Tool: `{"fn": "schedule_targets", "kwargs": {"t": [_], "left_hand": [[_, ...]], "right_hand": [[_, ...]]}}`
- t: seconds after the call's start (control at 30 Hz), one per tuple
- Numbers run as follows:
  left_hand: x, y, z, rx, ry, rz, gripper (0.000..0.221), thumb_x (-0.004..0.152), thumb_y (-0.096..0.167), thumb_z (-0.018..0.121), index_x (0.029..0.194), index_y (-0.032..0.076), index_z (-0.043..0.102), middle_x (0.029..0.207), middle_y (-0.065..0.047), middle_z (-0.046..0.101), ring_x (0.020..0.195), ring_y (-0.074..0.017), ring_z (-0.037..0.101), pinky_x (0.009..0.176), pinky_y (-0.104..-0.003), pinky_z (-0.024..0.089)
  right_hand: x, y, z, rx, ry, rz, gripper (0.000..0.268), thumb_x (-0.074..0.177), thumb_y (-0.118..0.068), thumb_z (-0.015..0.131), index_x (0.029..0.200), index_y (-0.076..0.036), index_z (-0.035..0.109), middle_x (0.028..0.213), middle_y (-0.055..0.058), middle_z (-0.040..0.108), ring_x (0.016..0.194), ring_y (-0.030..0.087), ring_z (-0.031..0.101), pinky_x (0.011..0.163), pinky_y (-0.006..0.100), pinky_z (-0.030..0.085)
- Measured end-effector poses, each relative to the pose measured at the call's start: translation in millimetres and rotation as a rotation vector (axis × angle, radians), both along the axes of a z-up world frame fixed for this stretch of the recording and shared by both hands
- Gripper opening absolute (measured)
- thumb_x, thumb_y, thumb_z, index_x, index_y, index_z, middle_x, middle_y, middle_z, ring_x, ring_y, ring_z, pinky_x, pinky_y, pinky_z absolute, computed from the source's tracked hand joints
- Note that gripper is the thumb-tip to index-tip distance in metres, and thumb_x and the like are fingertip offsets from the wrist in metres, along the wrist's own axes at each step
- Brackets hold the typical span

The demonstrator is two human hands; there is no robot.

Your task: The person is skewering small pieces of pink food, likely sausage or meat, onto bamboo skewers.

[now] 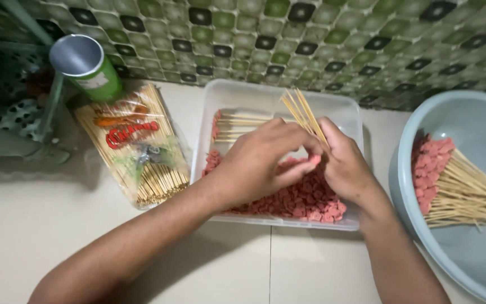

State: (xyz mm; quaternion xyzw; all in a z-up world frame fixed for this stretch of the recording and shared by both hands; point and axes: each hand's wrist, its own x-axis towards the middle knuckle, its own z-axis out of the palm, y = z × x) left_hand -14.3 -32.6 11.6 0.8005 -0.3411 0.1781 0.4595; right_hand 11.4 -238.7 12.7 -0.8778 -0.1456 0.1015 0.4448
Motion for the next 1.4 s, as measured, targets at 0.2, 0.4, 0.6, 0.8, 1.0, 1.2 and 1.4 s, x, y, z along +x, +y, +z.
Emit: {"fn": "schedule_targets", "kwargs": {"t": [0.2, 0.4, 0.6, 0.8, 1.0, 1.2, 1.4], "left_hand": [[15.6, 12.0, -11.2, -0.296, -0.009, 0.062, 0.026, 0.096, 0.020, 0.074, 0.121, 0.020, 0.067, 0.106, -0.001, 0.072, 0.089, -0.0197, 0.067, 0.075, -0.031, 0.058], [36.3, 26.9, -19.0, -0.593, 0.169, 0.130, 0.028, 0.096, 0.018, 0.076, 0.123, 0.021, 0.070, 0.108, 0.005, 0.075, 0.084, -0.0074, 0.066, 0.071, -0.023, 0.056], [40.4, 30.1, -19.7, -0.763, 0.394, 0.018, 0.024, 0.101, 0.026, 0.068, 0.124, 0.017, 0.072, 0.104, 0.001, 0.077, 0.086, -0.0028, 0.063, 0.068, -0.018, 0.054], [41.8, 32.5, -22.2, -0.771, 0.473, -0.089, 0.026, 0.103, 0.025, 0.066, 0.126, 0.014, 0.070, 0.107, -0.003, 0.077, 0.090, -0.0037, 0.061, 0.070, -0.018, 0.053], [36.2, 33.1, -17.7, -0.748, 0.495, -0.124, 0.027, 0.105, 0.022, 0.063, 0.129, 0.011, 0.069, 0.107, -0.005, 0.077, 0.088, -0.0050, 0.058, 0.071, -0.019, 0.052], [36.5, 35.6, -18.1, -0.706, 0.513, -0.176, 0.026, 0.106, 0.020, 0.061, 0.130, 0.010, 0.068, 0.109, -0.006, 0.076, 0.088, -0.0051, 0.056, 0.073, -0.019, 0.052], [37.0, 37.9, -18.5, -0.692, 0.513, -0.186, 0.027, 0.106, 0.019, 0.062, 0.131, 0.010, 0.067, 0.112, -0.006, 0.075, 0.089, -0.0056, 0.056, 0.074, -0.019, 0.052]], "right_hand": [[-10.8, 19.8, 19.6, 0.105, -0.066, -0.070, 0.018, 0.105, -0.012, 0.051, 0.103, -0.010, 0.069, 0.064, 0.000, 0.052, 0.061, 0.012, 0.046, 0.061, 0.027, 0.043], [-6.9, 3.4, -6.2, 0.140, -0.155, -0.088, 0.022, 0.102, -0.014, 0.057, 0.116, -0.005, 0.071, 0.064, 0.002, 0.056, 0.061, 0.009, 0.045, 0.058, 0.024, 0.042], [-5.9, -2.5, -13.2, 0.225, -0.209, -0.070, 0.021, 0.103, -0.008, 0.053, 0.116, -0.003, 0.068, 0.058, 0.005, 0.053, 0.053, 0.009, 0.044, 0.053, 0.024, 0.041], [-9.3, -1.6, -11.1, 0.204, -0.260, -0.056, 0.019, 0.098, -0.004, 0.059, 0.116, -0.001, 0.065, 0.060, 0.006, 0.057, 0.056, 0.010, 0.049, 0.055, 0.025, 0.042], [-4.0, 0.3, -13.0, 0.276, -0.156, 0.037, 0.023, 0.101, -0.015, 0.054, 0.121, -0.002, 0.050, 0.064, 0.005, 0.054, 0.055, 0.009, 0.041, 0.052, 0.026, 0.037], [-2.9, -4.0, -17.4, 0.189, -0.188, 0.014, 0.014, 0.103, -0.012, 0.053, 0.112, -0.001, 0.057, 0.061, 0.005, 0.054, 0.054, 0.011, 0.042, 0.051, 0.025, 0.037], [-5.3, -3.7, -14.1, 0.137, -0.232, -0.046, 0.013, 0.099, -0.011, 0.060, 0.110, -0.003, 0.061, 0.061, 0.006, 0.059, 0.056, 0.011, 0.048, 0.053, 0.025, 0.039]]}}
